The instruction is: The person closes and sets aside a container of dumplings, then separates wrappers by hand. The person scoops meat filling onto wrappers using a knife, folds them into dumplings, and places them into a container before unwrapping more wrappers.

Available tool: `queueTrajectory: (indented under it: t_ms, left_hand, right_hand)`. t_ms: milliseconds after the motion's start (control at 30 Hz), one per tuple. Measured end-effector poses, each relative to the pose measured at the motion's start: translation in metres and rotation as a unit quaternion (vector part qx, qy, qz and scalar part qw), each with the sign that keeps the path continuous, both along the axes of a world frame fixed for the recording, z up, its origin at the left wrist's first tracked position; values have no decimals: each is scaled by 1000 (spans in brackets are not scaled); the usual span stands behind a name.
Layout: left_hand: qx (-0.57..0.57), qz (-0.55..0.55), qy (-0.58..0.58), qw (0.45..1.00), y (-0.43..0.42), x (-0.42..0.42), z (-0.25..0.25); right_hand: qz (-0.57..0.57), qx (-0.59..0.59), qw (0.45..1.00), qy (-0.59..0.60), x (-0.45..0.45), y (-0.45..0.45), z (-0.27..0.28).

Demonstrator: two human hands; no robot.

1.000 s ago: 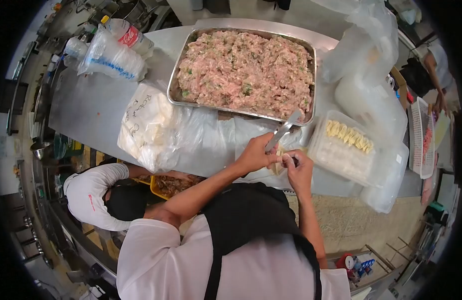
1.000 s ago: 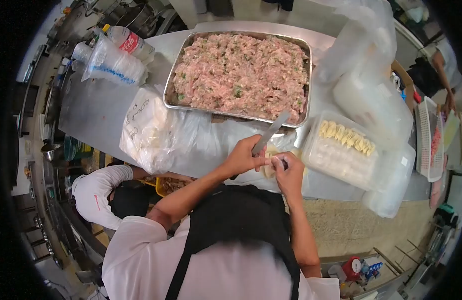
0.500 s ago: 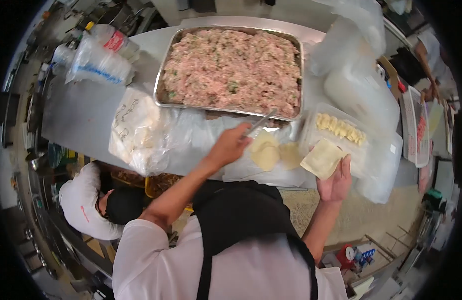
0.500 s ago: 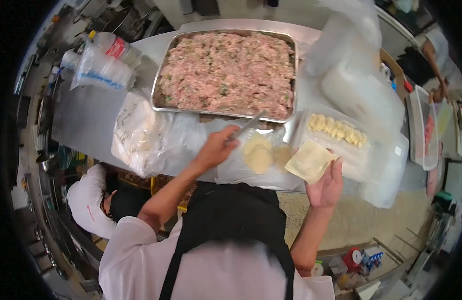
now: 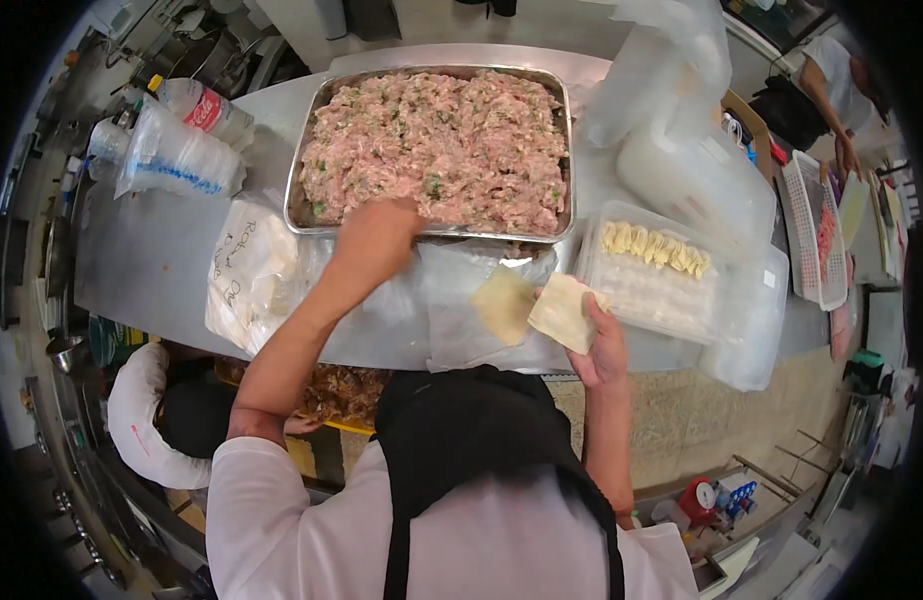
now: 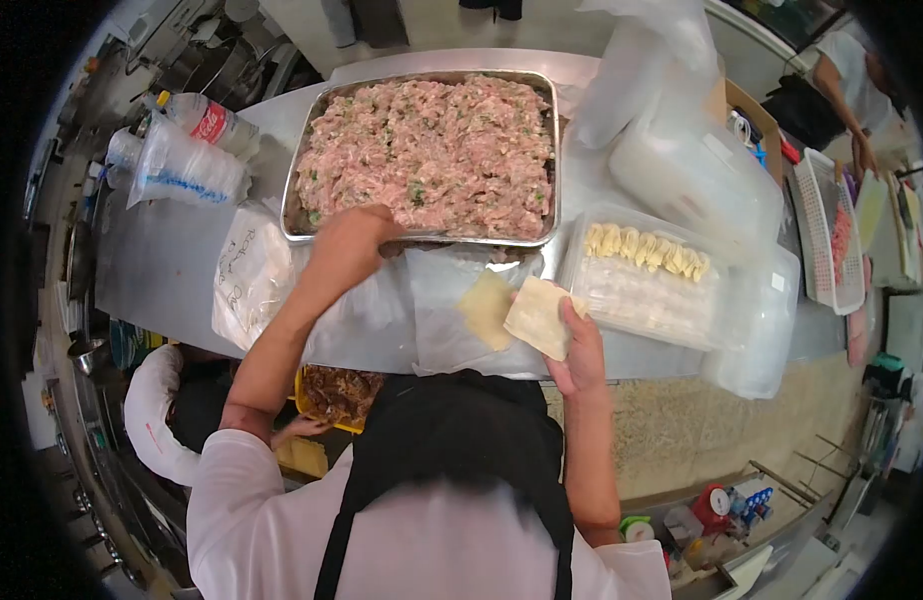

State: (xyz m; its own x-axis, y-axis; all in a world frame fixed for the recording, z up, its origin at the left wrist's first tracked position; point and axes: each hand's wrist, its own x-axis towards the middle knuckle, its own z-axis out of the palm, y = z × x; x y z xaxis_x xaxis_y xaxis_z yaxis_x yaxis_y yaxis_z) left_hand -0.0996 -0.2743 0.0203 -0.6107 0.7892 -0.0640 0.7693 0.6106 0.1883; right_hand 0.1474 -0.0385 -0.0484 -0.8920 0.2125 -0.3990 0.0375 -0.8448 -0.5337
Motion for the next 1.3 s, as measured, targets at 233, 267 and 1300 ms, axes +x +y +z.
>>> queueTrajectory:
  t_ms: [233,267,1300]
  left_hand:
    - [-89,30,37,995,19,-2,-18]
    - [-89,29,38,995,19,-3,-22]
    - [107,-65,-179,976,14,-39,-39]
  right_hand:
    - [-41,5,998,-45,0,-8,-16]
    - [-42,5,998,-45,-2,-11,-15]
    - [-105,16,992,-65,-36,-24,-12]
